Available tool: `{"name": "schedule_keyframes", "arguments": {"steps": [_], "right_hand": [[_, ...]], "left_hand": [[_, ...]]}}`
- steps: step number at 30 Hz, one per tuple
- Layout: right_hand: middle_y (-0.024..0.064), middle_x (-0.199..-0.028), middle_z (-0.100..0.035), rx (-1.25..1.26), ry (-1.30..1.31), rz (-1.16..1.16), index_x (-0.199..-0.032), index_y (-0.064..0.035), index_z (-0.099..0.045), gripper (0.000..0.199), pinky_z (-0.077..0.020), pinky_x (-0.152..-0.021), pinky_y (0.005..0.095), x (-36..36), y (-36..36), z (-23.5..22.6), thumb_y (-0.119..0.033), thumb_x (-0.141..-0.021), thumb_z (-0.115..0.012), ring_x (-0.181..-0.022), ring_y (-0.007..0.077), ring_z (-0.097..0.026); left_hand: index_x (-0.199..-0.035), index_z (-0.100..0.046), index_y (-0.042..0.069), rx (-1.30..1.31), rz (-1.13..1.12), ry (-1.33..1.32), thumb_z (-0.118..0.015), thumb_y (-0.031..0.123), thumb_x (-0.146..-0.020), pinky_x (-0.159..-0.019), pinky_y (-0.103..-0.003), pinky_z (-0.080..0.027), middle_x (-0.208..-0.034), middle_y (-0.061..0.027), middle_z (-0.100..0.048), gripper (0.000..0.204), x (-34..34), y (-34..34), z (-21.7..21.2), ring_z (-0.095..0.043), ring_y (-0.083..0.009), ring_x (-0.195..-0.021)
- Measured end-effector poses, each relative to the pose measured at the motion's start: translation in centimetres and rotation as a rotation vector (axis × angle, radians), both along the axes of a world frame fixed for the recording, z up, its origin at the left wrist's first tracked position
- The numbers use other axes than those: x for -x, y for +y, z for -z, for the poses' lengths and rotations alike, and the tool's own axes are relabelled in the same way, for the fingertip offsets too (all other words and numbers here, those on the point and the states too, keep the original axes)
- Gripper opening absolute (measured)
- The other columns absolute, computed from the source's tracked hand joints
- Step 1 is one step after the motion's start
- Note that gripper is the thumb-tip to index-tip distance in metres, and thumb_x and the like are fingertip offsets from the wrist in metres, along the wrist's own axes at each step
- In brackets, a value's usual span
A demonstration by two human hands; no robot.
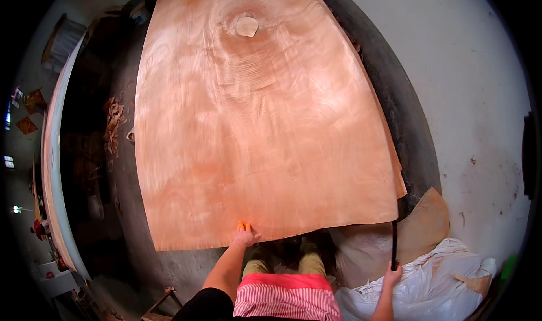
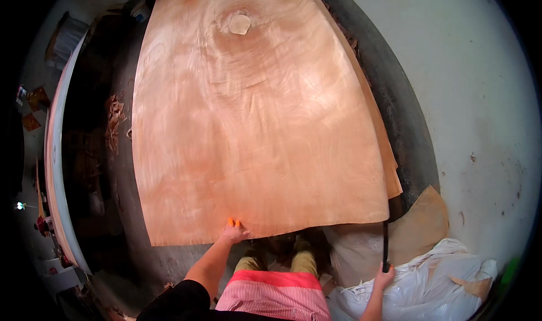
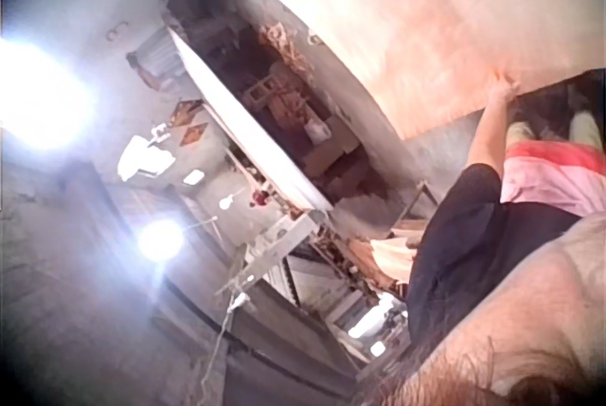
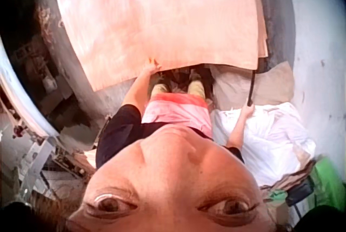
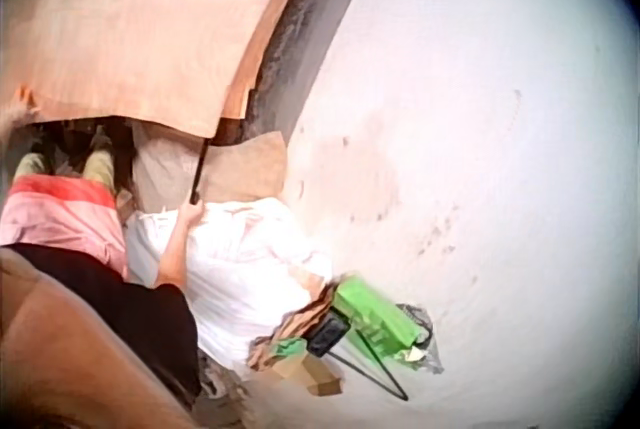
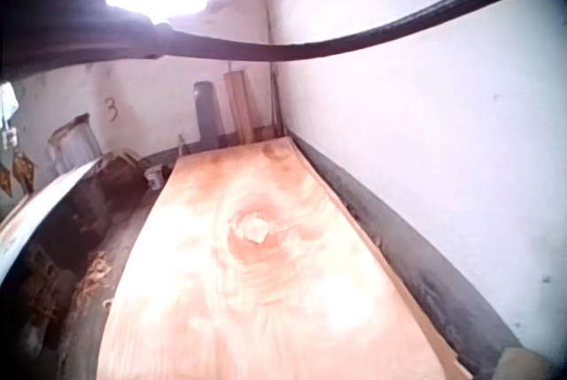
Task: The person uses a utility knife to cut a thin sheet of wood veneer on a large workbench. They trace a template to cut out a specific shape, then use a long metal ruler to cut straight lines across the sheet. The person repeatedly lifts and repositions the veneer to access different cutting areas.
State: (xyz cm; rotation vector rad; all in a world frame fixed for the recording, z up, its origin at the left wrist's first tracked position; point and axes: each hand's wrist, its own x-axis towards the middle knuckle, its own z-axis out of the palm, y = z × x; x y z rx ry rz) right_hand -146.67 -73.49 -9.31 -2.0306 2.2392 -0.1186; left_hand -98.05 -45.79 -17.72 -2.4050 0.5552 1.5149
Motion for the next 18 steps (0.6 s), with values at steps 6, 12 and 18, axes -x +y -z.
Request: {"name": "schedule_keyframes", "arguments": {"steps": [6, 12, 18], "right_hand": [[0.0153, -0.073, -0.053, 0.059, 0.049, -0.076, -0.081, -0.0014, -0.056, 0.034, -0.0410, -0.063, 0.0409, -1.6, -5.7, -5.1, -0.032, -0.069, -0.065, -0.072, 0.0329, -0.052], [0.0150, -0.072, -0.051, 0.177, 0.017, -0.162, -0.078, -0.0008, -0.056, 0.032, -0.0404, -0.063, 0.0413, -4.9, -6.6, -5.9, -0.029, -0.069, -0.065, -0.070, 0.0331, -0.051], [0.0149, -0.072, -0.050, 0.158, -0.055, -0.227, -0.076, -0.0016, -0.055, 0.031, -0.0400, -0.061, 0.0413, -10.0, 0.5, -9.2, -0.030, -0.068, -0.065, -0.070, 0.0327, -0.050]], "left_hand": [[-0.124, -0.035, 0.006, 0.130, 0.019, -0.063, -0.045, 0.053, -0.077, -0.096, -0.044, -0.027, -0.131, -0.0214, -0.025, 0.067, 0.1, 1.7, 0.1, -0.030, -0.0326, -0.119], [-0.116, -0.042, 0.004, 0.447, -0.028, -0.163, -0.051, 0.041, -0.077, -0.089, -0.042, -0.037, -0.124, -0.0219, -0.035, 0.054, 0.8, 3.6, -2.2, -0.041, -0.0344, -0.109], [-0.114, -0.044, 0.003, 0.601, -0.074, -0.209, -0.054, 0.037, -0.076, -0.088, -0.040, -0.038, -0.122, -0.0233, -0.037, 0.051, 0.7, 7.8, -6.5, -0.043, -0.0350, -0.107]]}}
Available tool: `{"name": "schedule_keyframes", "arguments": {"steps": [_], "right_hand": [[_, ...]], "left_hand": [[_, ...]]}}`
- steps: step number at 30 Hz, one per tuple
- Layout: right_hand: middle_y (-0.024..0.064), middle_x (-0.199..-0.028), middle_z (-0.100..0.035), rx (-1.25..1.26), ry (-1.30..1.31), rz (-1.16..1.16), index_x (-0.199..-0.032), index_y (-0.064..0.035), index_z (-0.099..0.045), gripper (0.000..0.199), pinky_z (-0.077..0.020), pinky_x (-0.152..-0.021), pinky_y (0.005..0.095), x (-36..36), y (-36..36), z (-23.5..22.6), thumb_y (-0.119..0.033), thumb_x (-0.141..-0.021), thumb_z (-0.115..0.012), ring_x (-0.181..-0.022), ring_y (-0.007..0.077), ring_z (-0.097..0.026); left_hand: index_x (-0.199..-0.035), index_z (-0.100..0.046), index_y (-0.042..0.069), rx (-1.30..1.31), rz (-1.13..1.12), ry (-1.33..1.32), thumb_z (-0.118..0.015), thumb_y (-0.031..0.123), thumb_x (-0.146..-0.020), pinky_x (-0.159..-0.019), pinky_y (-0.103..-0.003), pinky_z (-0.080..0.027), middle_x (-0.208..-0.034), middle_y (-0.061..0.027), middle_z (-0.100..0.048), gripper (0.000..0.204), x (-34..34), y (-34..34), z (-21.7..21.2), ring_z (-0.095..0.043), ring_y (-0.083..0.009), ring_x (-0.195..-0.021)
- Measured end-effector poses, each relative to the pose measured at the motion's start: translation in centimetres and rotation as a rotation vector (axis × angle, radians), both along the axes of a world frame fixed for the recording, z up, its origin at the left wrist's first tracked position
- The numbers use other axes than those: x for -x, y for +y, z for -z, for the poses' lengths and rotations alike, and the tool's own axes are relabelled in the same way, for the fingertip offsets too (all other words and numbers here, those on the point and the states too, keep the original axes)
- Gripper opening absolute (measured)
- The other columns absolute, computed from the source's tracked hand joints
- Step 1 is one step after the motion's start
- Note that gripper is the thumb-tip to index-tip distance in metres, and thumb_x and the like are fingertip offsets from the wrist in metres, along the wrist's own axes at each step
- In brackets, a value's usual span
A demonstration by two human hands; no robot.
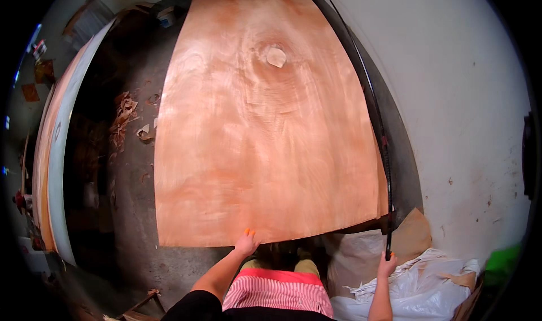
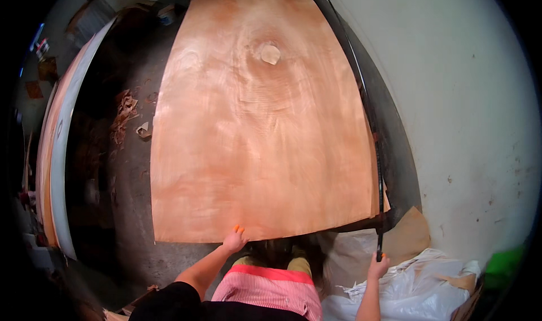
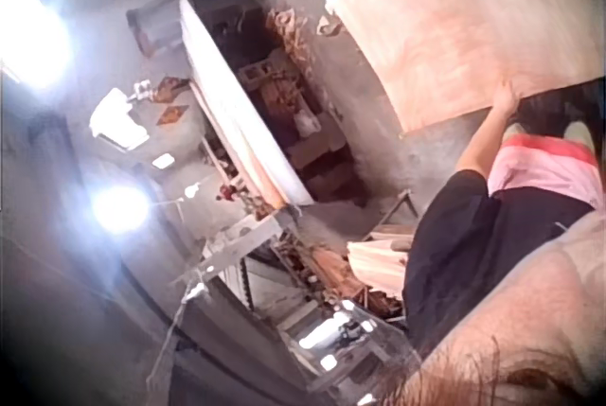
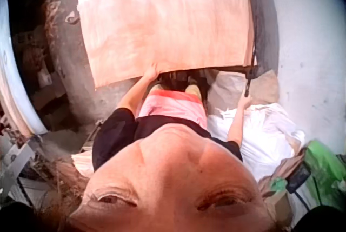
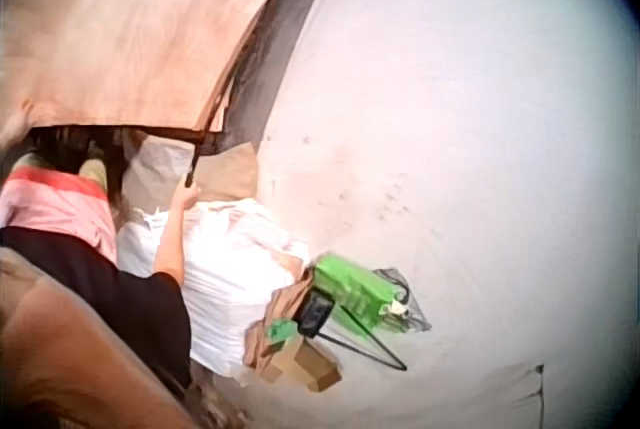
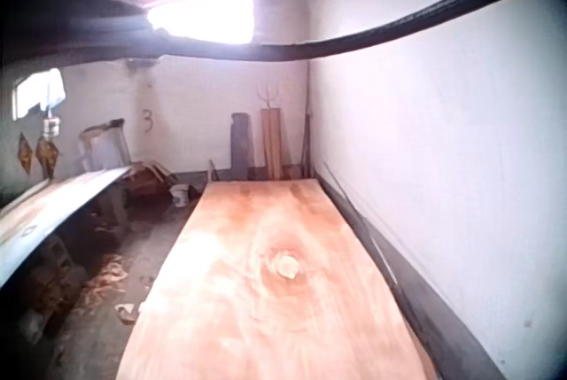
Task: The person uses a utility knife to cut a thin sheet of wood veneer on a large workbench. They trace a template to cut out a specific shape, then use a long metal ruler to cut straight lines across the sheet. The person repeatedly lifts and repositions the veneer to access different cutting areas.
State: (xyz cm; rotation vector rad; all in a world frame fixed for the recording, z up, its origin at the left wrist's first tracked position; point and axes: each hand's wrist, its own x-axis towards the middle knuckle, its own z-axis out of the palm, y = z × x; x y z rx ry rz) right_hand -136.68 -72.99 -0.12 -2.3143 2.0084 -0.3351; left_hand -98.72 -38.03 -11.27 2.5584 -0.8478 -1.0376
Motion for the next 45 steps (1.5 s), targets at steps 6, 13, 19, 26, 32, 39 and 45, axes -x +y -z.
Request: {"name": "schedule_keyframes", "arguments": {"steps": [6, 13, 19, 26, 32, 39, 45], "right_hand": [[0.0126, -0.065, -0.055, -0.185, -0.283, -0.055, -0.072, -0.0018, -0.056, 0.032, -0.0405, -0.059, 0.0390, -4.8, 10.3, -3.5, -0.031, -0.065, -0.068, -0.063, 0.0302, -0.053], [0.0143, -0.068, -0.059, -0.426, -0.347, -0.223, -0.076, -0.0025, -0.059, 0.036, -0.0435, -0.062, 0.0369, -11.9, 14.0, -4.4, -0.036, -0.065, -0.067, -0.066, 0.0296, -0.058], [0.0034, -0.051, -0.055, -0.508, -0.369, -0.468, -0.067, -0.0034, -0.056, 0.021, -0.0414, -0.046, 0.0285, -22.5, 17.7, -8.0, -0.021, -0.069, -0.066, -0.045, 0.0125, -0.052], [0.0024, -0.057, -0.055, -0.824, -0.662, -0.709, -0.068, -0.0025, -0.056, 0.017, -0.0396, -0.044, 0.0228, -32.7, 25.9, -7.2, -0.017, -0.072, -0.065, -0.047, 0.0092, -0.050], [0.0022, -0.060, -0.053, -1.008, -0.626, -0.879, -0.072, -0.0007, -0.055, 0.018, -0.0369, -0.044, 0.0214, -42.5, 41.5, -7.8, -0.017, -0.073, -0.064, -0.050, 0.0082, -0.047], [-0.0020, -0.048, -0.042, -1.068, -0.507, -0.930, -0.062, -0.0067, -0.053, 0.034, -0.0280, -0.036, 0.0211, -53.8, 57.3, -6.8, -0.037, -0.072, -0.065, -0.039, 0.0072, -0.036], [-0.0044, -0.046, -0.036, -1.240, -0.420, -1.018, -0.061, -0.0065, -0.051, 0.035, -0.0238, -0.034, 0.0198, -61.5, 71.7, -9.2, -0.037, -0.075, -0.062, -0.036, 0.0052, -0.031]], "left_hand": [[-0.115, -0.044, 0.004, 0.029, -0.068, -0.019, -0.054, 0.037, -0.076, -0.089, -0.038, -0.037, -0.125, -0.0215, -0.034, 0.052, -1.7, 7.7, -7.4, -0.042, -0.0338, -0.109], [-0.114, -0.045, 0.003, 0.018, -0.296, -0.136, -0.054, 0.038, -0.076, -0.089, -0.038, -0.038, -0.122, -0.0205, -0.039, 0.053, 0.0, 19.2, -14.9, -0.043, -0.0321, -0.108], [-0.118, -0.043, 0.005, 0.004, -0.592, -0.079, -0.050, 0.042, -0.077, -0.093, -0.037, -0.033, -0.124, -0.0225, -0.035, 0.056, 5.9, 25.2, -16.7, -0.038, -0.0324, -0.114], [-0.121, -0.040, 0.004, 0.050, -0.879, -0.003, -0.049, 0.045, -0.076, -0.095, -0.037, -0.030, -0.127, -0.0232, -0.031, 0.061, 8.6, 34.3, -14.2, -0.035, -0.0323, -0.116], [-0.119, -0.041, 0.003, 0.109, -1.105, -0.040, -0.049, 0.044, -0.076, -0.096, -0.038, -0.030, -0.127, -0.0236, -0.032, 0.059, 8.5, 46.3, -13.6, -0.035, -0.0333, -0.116], [-0.117, -0.041, 0.005, 0.097, -1.294, -0.117, -0.049, 0.041, -0.077, -0.093, -0.039, -0.034, -0.126, -0.0213, -0.034, 0.055, 9.6, 61.3, -16.2, -0.036, -0.0324, -0.115], [-0.116, -0.041, 0.004, 0.028, -1.549, -0.022, -0.049, 0.041, -0.077, -0.092, -0.039, -0.034, -0.124, -0.0205, -0.036, 0.054, 11.2, 71.1, -16.0, -0.037, -0.0315, -0.115]]}}
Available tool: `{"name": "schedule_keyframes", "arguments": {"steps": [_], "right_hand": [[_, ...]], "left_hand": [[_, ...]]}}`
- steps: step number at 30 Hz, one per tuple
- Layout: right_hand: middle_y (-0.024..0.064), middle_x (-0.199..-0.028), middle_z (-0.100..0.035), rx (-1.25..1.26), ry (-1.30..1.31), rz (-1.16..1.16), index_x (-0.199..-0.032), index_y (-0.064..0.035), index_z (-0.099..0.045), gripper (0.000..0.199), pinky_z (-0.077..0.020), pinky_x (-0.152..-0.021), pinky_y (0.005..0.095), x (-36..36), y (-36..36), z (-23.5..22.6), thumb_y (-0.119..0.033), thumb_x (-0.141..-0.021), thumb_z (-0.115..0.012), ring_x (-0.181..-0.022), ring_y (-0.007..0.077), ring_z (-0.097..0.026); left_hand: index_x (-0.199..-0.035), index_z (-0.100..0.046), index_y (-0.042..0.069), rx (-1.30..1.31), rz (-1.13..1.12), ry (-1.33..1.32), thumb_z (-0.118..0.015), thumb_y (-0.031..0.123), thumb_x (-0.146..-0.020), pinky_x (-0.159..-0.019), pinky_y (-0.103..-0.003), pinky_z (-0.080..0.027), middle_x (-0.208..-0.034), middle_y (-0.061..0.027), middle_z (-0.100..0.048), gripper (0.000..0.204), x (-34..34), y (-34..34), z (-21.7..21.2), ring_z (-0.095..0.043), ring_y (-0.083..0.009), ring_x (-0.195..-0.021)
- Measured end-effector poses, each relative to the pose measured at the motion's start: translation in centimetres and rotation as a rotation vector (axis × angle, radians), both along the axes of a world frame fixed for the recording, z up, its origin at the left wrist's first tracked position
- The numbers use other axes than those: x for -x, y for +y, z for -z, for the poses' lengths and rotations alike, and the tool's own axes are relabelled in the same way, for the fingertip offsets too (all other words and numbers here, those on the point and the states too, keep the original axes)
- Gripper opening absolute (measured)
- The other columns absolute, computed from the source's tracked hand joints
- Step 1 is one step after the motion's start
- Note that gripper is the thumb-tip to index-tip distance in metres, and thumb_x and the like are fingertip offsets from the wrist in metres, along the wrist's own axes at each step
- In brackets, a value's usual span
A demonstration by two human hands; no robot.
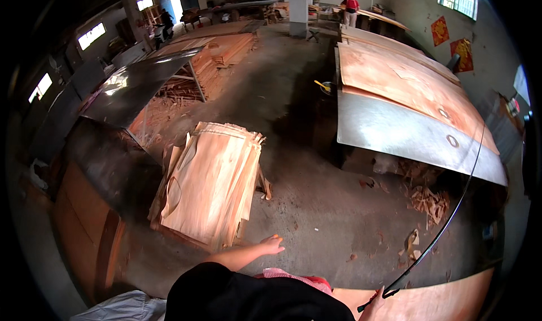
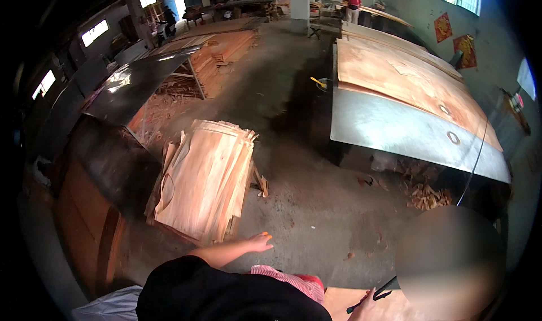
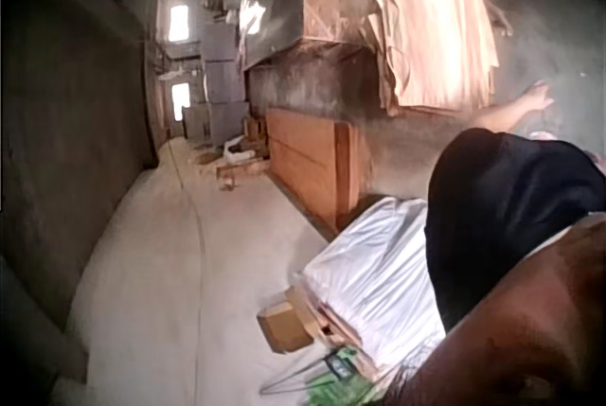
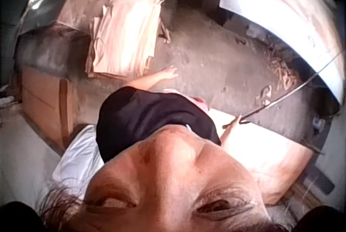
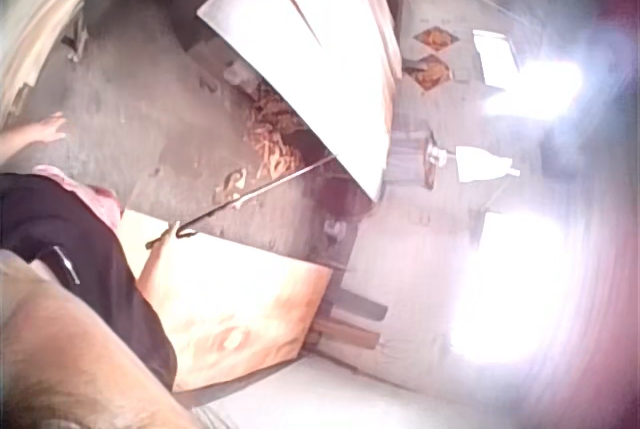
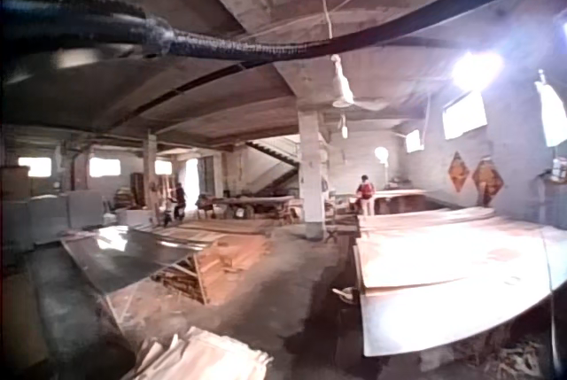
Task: The person uses a utility knife to cut a thin sheet of wood veneer on a large workbench. They trace a template to cut out a specific shape, then use a long metal ruler to cut straight lines across the sheet. The person repeatedly lifts and repositions the veneer to access different cutting areas.
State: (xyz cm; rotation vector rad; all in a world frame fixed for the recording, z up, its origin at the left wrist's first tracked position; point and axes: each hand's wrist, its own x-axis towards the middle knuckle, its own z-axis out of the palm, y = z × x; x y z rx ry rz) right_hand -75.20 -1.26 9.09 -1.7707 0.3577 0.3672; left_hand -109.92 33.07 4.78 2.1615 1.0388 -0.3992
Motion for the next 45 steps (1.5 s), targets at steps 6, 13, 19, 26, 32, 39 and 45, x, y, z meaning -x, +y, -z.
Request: {"name": "schedule_keyframes", "arguments": {"steps": [6, 13, 19, 26, 32, 39, 45], "right_hand": [[-0.0046, -0.044, -0.035, -0.060, -0.022, -0.024, -0.058, -0.0093, -0.048, 0.034, -0.0238, -0.033, 0.0201, -7.9, 10.7, 2.1, -0.035, -0.075, -0.063, -0.034, 0.0055, -0.030], [-0.0054, -0.047, -0.038, -0.208, 0.130, -0.046, -0.062, -0.0100, -0.049, 0.029, -0.0261, -0.033, 0.0175, -17.5, 24.6, 1.0, -0.032, -0.077, -0.060, -0.036, 0.0040, -0.033], [-0.0048, -0.052, -0.042, -0.415, 0.184, -0.108, -0.068, -0.0088, -0.054, 0.031, -0.0290, -0.037, 0.0168, -24.3, 32.9, -0.9, -0.037, -0.079, -0.057, -0.041, 0.0041, -0.037], [-0.0036, -0.052, -0.042, -0.476, 0.221, -0.045, -0.074, -0.0055, -0.056, 0.036, -0.0298, -0.037, 0.0173, -29.3, 39.3, -2.5, -0.041, -0.080, -0.053, -0.041, 0.0050, -0.036], [-0.0043, -0.052, -0.041, -0.446, 0.222, -0.068, -0.084, -0.0085, -0.058, 0.035, -0.0286, -0.036, 0.0180, -34.8, 44.2, -4.4, -0.042, -0.081, -0.050, -0.041, 0.0048, -0.034], [-0.0030, -0.063, -0.051, -0.481, 0.205, -0.046, -0.094, -0.0112, -0.058, 0.031, -0.0311, -0.037, 0.0164, -39.5, 50.2, -7.3, -0.038, -0.083, -0.049, -0.043, 0.0035, -0.038], [-0.0035, -0.063, -0.050, -0.489, 0.339, 0.063, -0.095, -0.0132, -0.057, 0.029, -0.0326, -0.038, 0.0182, -39.3, 52.0, -6.7, -0.038, -0.083, -0.048, -0.044, 0.0054, -0.040]], "left_hand": [[-0.117, -0.041, 0.003, 0.040, -0.077, 0.047, -0.049, 0.041, -0.077, -0.093, -0.039, -0.033, -0.123, -0.0216, -0.037, 0.055, -4.2, 5.4, 3.3, -0.036, -0.0324, -0.115], [-0.115, -0.045, 0.003, 0.012, -0.048, -0.123, -0.050, 0.040, -0.077, -0.086, -0.037, -0.039, -0.112, -0.0186, -0.049, 0.053, -15.7, 14.7, -0.1, -0.048, -0.0301, -0.103], [-0.112, -0.049, 0.005, 0.058, -0.183, -0.350, -0.049, 0.037, -0.079, -0.079, -0.034, -0.043, -0.099, -0.0141, -0.058, 0.046, -27.4, 23.6, -7.2, -0.056, -0.0256, -0.091], [-0.104, -0.055, 0.005, 0.244, -0.161, -0.492, -0.050, 0.033, -0.081, -0.075, -0.031, -0.044, -0.098, -0.0120, -0.060, 0.036, -35.3, 31.0, -4.3, -0.057, -0.0225, -0.088], [-0.100, -0.056, 0.003, 0.289, -0.232, -0.743, -0.054, 0.028, -0.079, -0.074, -0.029, -0.045, -0.091, -0.0109, -0.061, 0.033, -44.0, 41.4, -0.4, -0.058, -0.0171, -0.082], [-0.105, -0.052, 0.006, -0.117, -0.525, -0.798, -0.056, 0.031, -0.078, -0.070, -0.032, -0.046, -0.084, -0.0099, -0.061, 0.037, -53.8, 58.3, -4.3, -0.059, -0.0226, -0.078], [-0.121, -0.034, 0.003, -0.612, -0.364, -0.540, -0.052, 0.032, -0.078, -0.094, -0.039, -0.030, -0.126, -0.0160, -0.034, 0.054, -57.5, 69.1, -4.5, -0.036, -0.0314, -0.113]]}}
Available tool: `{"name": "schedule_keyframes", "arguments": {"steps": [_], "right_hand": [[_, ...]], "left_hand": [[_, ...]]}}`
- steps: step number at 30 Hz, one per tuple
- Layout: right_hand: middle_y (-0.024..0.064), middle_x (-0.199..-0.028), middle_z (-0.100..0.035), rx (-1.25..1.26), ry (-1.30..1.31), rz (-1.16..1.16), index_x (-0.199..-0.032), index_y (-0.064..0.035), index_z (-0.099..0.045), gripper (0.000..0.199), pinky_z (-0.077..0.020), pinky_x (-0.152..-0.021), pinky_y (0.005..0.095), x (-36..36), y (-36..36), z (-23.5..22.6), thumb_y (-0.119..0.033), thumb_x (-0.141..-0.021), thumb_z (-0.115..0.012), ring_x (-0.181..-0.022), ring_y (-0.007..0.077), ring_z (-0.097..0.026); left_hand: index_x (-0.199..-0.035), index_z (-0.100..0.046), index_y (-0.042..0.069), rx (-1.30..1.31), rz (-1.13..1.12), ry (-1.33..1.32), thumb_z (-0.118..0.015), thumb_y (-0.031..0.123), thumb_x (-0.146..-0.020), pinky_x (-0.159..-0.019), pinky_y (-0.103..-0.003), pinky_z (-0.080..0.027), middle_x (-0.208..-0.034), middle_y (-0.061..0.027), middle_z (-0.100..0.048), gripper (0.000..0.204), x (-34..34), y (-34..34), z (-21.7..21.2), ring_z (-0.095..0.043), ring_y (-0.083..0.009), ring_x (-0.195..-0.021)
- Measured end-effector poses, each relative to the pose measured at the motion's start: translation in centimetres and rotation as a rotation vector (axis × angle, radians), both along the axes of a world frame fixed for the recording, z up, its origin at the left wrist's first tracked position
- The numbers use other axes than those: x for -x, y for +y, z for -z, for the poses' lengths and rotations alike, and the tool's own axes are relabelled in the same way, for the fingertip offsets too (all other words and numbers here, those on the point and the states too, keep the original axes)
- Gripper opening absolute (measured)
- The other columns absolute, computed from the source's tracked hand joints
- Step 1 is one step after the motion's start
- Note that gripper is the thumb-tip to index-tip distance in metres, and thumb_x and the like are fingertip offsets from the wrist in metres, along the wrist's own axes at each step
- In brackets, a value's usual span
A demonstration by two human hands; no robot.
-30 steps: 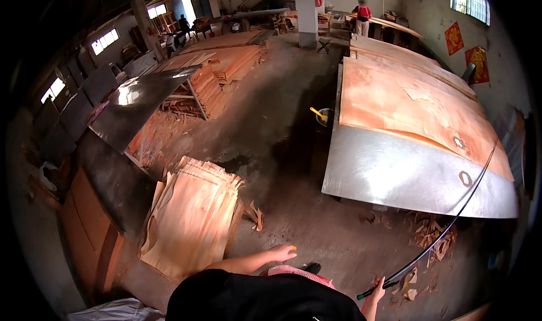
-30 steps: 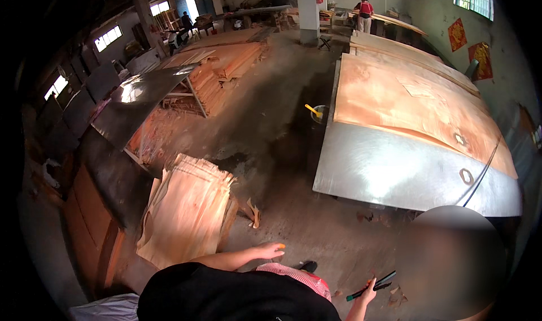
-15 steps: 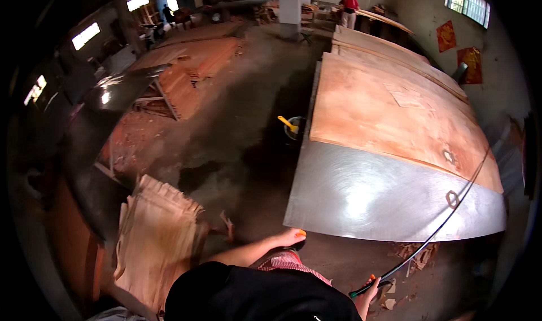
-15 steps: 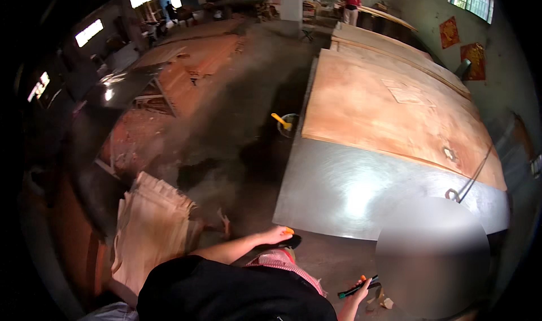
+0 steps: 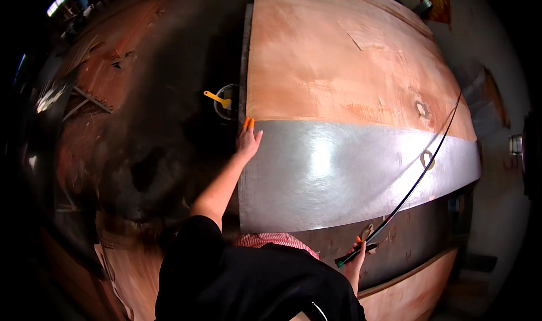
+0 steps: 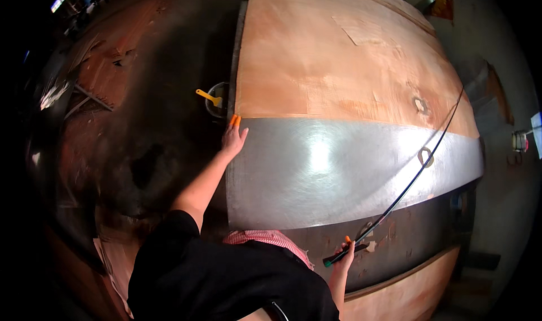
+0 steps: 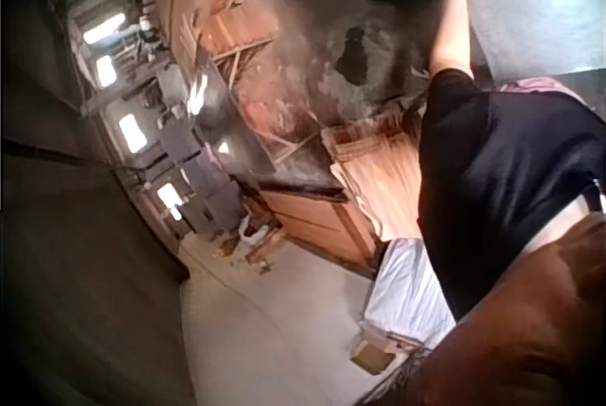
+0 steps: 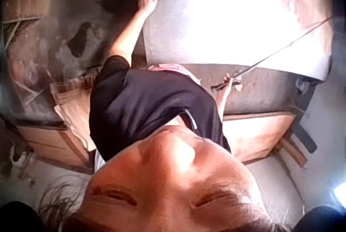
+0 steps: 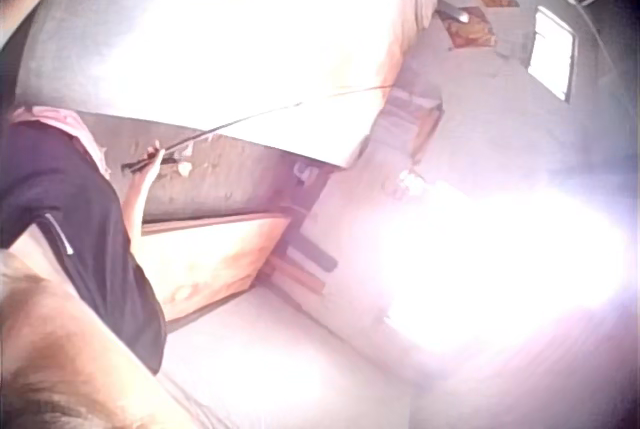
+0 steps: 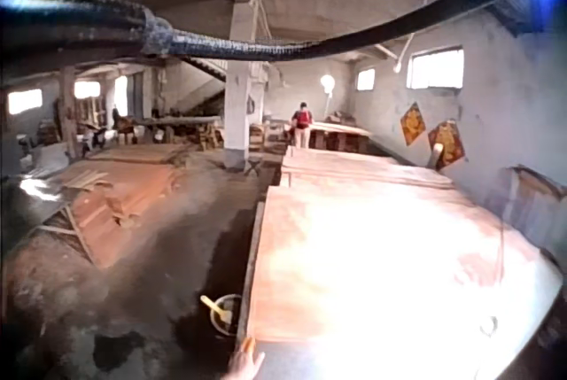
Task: The person uses a utility knife to cut a thin sheet of wood veneer on a large workbench. They trace a template to cut out a specific shape, then use a long metal ruler to cut straight lines across the sheet. The person repeatedly lifts and repositions the veneer to access different cutting areas.
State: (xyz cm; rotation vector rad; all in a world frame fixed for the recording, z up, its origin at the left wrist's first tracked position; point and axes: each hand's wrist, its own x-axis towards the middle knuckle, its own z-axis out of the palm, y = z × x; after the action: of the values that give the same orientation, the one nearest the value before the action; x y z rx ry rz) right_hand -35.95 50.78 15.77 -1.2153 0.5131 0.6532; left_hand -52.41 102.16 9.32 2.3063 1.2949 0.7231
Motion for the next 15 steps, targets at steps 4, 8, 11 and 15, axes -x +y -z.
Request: {"name": "schedule_keyframes", "arguments": {"steps": [4, 8, 11, 15], "right_hand": [[-0.0032, -0.063, -0.050, 0.060, 0.039, 0.030, -0.096, -0.0129, -0.056, 0.030, -0.0327, -0.040, 0.0191, 0.6, 1.0, -1.3, -0.039, -0.084, -0.046, -0.046, 0.0063, -0.040], [-0.0024, -0.064, -0.050, 0.059, 0.050, 0.064, -0.096, -0.0124, -0.055, 0.030, -0.0327, -0.042, 0.0200, 0.5, 1.2, -1.6, -0.038, -0.084, -0.046, -0.047, 0.0073, -0.041], [-0.0017, -0.064, -0.050, 0.083, 0.044, 0.069, -0.095, -0.0119, -0.055, 0.030, -0.0322, -0.042, 0.0203, 0.5, 1.8, -1.7, -0.038, -0.084, -0.047, -0.047, 0.0076, -0.041], [-0.0013, -0.064, -0.050, 0.141, 0.085, 0.090, -0.093, -0.0113, -0.055, 0.029, -0.0308, -0.041, 0.0201, 0.6, 3.6, -1.7, -0.038, -0.082, -0.049, -0.045, 0.0077, -0.039]], "left_hand": [[-0.130, -0.023, 0.007, -0.013, 0.068, 0.357, -0.048, 0.044, -0.078, -0.101, -0.046, -0.013, -0.136, -0.0112, -0.020, 0.068, -1.4, 2.9, 1.3, -0.013, -0.0236, -0.127], [-0.130, -0.022, 0.007, -0.035, 0.085, 0.439, -0.045, 0.045, -0.080, -0.102, -0.046, -0.008, -0.136, -0.0100, -0.020, 0.067, -3.1, 5.0, 1.2, -0.014, -0.0206, -0.127], [-0.129, -0.023, 0.004, -0.068, -0.006, 0.337, -0.044, 0.043, -0.081, -0.101, -0.044, -0.013, -0.131, -0.0147, -0.030, 0.066, -4.8, 6.6, 1.1, -0.025, -0.0238, -0.123], [-0.127, -0.023, -0.002, 0.402, -0.211, 0.216, -0.049, 0.039, -0.079, -0.091, -0.037, -0.034, -0.116, -0.0251, -0.043, 0.068, -7.2, 11.4, -1.5, -0.044, -0.0327, -0.107]]}}
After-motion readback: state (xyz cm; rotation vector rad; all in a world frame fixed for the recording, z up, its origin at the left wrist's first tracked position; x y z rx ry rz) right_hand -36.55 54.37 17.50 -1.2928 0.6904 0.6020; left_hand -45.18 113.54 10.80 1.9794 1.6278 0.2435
